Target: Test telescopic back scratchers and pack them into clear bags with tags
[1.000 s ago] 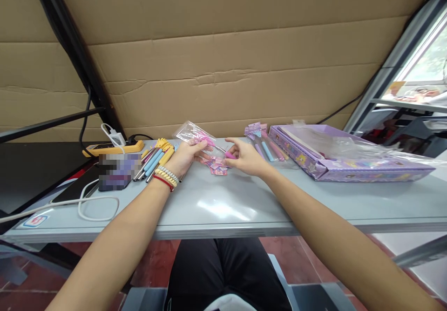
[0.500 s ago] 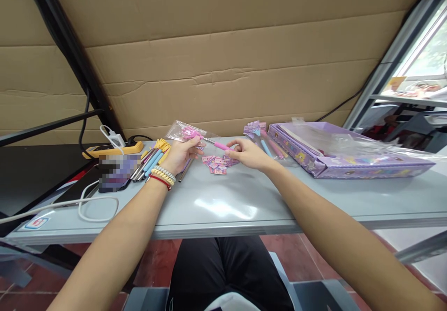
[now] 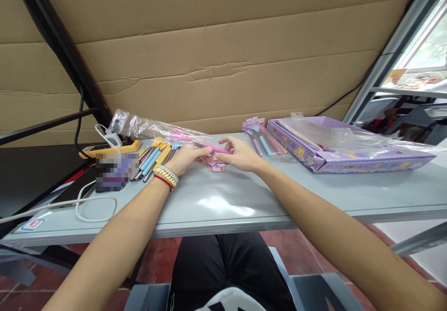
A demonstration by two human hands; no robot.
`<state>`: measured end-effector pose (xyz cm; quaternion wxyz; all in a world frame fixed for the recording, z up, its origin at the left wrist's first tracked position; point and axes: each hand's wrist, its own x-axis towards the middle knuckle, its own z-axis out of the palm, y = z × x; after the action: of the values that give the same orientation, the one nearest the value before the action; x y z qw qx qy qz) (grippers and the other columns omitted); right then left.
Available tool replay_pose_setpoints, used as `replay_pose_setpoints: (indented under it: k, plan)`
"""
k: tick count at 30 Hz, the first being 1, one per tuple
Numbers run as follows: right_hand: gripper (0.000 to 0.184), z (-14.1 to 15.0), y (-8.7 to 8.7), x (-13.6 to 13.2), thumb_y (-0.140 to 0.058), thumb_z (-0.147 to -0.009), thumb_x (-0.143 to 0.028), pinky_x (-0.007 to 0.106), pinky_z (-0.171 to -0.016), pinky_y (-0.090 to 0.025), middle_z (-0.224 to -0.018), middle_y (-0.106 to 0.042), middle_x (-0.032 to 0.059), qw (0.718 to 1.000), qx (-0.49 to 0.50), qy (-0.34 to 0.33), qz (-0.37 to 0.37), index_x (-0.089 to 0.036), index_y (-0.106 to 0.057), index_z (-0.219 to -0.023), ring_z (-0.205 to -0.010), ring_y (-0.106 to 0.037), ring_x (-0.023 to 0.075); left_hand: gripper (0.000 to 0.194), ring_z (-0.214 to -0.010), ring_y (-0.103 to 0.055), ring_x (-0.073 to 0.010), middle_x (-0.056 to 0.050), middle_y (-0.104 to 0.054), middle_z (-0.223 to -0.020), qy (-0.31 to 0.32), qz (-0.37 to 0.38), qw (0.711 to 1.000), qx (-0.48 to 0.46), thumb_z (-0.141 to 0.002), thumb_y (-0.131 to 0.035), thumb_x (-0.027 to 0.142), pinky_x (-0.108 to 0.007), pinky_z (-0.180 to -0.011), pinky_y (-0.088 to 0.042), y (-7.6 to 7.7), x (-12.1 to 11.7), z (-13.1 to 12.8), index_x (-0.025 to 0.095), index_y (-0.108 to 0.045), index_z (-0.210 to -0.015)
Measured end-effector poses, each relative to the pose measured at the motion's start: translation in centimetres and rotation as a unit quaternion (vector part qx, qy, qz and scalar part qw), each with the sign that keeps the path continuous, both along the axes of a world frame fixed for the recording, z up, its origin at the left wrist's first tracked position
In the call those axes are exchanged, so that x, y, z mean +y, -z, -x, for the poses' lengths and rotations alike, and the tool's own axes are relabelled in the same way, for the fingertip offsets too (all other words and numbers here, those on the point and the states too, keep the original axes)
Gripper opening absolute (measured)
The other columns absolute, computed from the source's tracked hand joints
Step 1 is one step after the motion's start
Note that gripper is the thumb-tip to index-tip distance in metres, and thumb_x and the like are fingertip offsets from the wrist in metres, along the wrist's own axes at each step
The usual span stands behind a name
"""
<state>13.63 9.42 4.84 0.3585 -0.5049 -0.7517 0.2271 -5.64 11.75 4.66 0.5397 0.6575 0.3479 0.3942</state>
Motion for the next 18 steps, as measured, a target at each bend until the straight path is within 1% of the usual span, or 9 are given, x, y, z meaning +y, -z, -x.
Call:
replay_pose_setpoints:
  k: [2, 4, 6, 8, 11, 13, 15, 16, 18]
  plan:
    - [0.051, 0.1, 0.0, 0.1, -0.066, -0.069, -0.042, 0.026, -0.059, -0.039, -0.075, -0.057, 0.0, 1.0, 0.01, 0.013, -0.004, -0.014, -0.053, -0.11, -0.067, -0.053, 0.014, 0.033, -0.071, -0.064, -0.0176, -0.006, -0.068, -0.074, -0.013, 0.018, 0.998, -0.055, -0.07, -0.072, 0.043, -0.028, -0.065, -0.049, 0.0, 0.1, 0.0, 0.012, -0.066, -0.082]
    - [0.048, 0.0, 0.0, 0.4, -0.066, -0.068, -0.036, 0.026, -0.058, -0.039, -0.073, -0.055, -0.0014, 0.999, 0.031, 0.02, -0.001, -0.015, -0.053, -0.109, -0.066, -0.053, 0.0136, 0.034, -0.068, -0.065, -0.0179, -0.004, -0.066, -0.072, -0.034, 0.043, 0.992, -0.113, -0.073, -0.069, 0.045, -0.028, -0.062, -0.049, 0.0, 0.4, -0.1, 0.014, -0.063, -0.084]
    - [0.045, -0.2, 0.2, 0.6, -0.064, -0.067, -0.026, 0.026, -0.055, -0.039, -0.073, -0.055, -0.0025, 0.997, 0.073, 0.008, 0.017, -0.016, -0.051, -0.109, -0.063, -0.053, 0.0124, 0.031, -0.062, -0.066, -0.0174, -0.002, -0.064, -0.068, -0.056, 0.064, 0.985, -0.152, -0.075, -0.068, 0.044, -0.027, -0.056, -0.049, -0.1, 0.7, -0.1, 0.015, -0.06, -0.083]
    - [0.047, -0.4, 0.2, 0.8, -0.06, -0.064, -0.016, 0.025, -0.052, -0.04, -0.076, -0.055, -0.003, 0.988, 0.142, -0.017, 0.048, -0.018, -0.049, -0.109, -0.058, -0.053, 0.0104, 0.027, -0.058, -0.065, -0.0167, 0.0, -0.061, -0.065, -0.073, 0.076, 0.98, -0.171, -0.075, -0.069, 0.039, -0.026, -0.051, -0.049, -0.1, 0.9, -0.1, 0.015, -0.057, -0.081]
    - [0.048, -0.8, 0.0, 1.0, -0.06, -0.06, -0.008, 0.026, -0.052, -0.045, -0.079, -0.058, -0.0023, 0.955, 0.272, -0.067, 0.099, -0.02, -0.048, -0.105, -0.056, -0.056, 0.0098, 0.023, -0.053, -0.065, -0.0159, 0.001, -0.061, -0.062, -0.101, 0.085, 0.973, -0.19, -0.077, -0.068, 0.035, -0.024, -0.046, -0.047, -0.4, 1.1, 0.2, 0.015, -0.056, -0.08]
    - [0.045, -1.2, -0.3, 0.9, -0.066, -0.06, -0.009, 0.027, -0.058, -0.05, -0.079, -0.062, -0.0005, 0.924, 0.344, -0.117, 0.12, -0.019, -0.049, -0.1, -0.062, -0.062, 0.0126, 0.023, -0.052, -0.065, -0.0155, 0.0, -0.062, -0.062, -0.113, 0.088, 0.969, -0.202, -0.078, -0.067, 0.035, -0.023, -0.044, -0.046, -0.7, 1.2, 0.5, 0.015, -0.057, -0.081]
    - [0.042, -1.6, -0.6, 0.8, -0.073, -0.061, -0.014, 0.03, -0.066, -0.053, -0.079, -0.066, 0.0025, 0.898, 0.381, -0.174, 0.133, -0.018, -0.05, -0.097, -0.072, -0.067, 0.0157, 0.022, -0.051, -0.065, -0.0156, 0.0, -0.062, -0.06, -0.111, 0.091, 0.967, -0.211, -0.079, -0.065, 0.035, -0.022, -0.043, -0.045, -1.0, 1.2, 0.9, 0.015, -0.057, -0.08]
    - [0.043, -1.8, -0.8, 0.7, -0.076, -0.061, -0.017, 0.031, -0.068, -0.054, -0.08, -0.068, 0.0037, 0.89, 0.388, -0.196, 0.138, -0.018, -0.05, -0.095, -0.074, -0.068, 0.0165, 0.021, -0.051, -0.064, -0.0157, 0.0, -0.062, -0.059, -0.107, 0.093, 0.967, -0.213, -0.08, -0.064, 0.035, -0.022, -0.043, -0.045, -1.1, 1.2, 1.0, 0.015, -0.057, -0.08]
    - [0.046, -2.0, -0.9, 0.6, -0.082, -0.058, -0.022, 0.032, -0.069, -0.056, -0.081, -0.07, 0.0048, 0.882, 0.388, -0.223, 0.146, -0.017, -0.052, -0.093, -0.074, -0.069, 0.0172, 0.02, -0.051, -0.064, -0.016, 0.0, -0.063, -0.059, -0.094, 0.096, 0.968, -0.213, -0.081, -0.062, 0.034, -0.023, -0.043, -0.046, -1.2, 1.1, 1.2, 0.015, -0.057, -0.079]
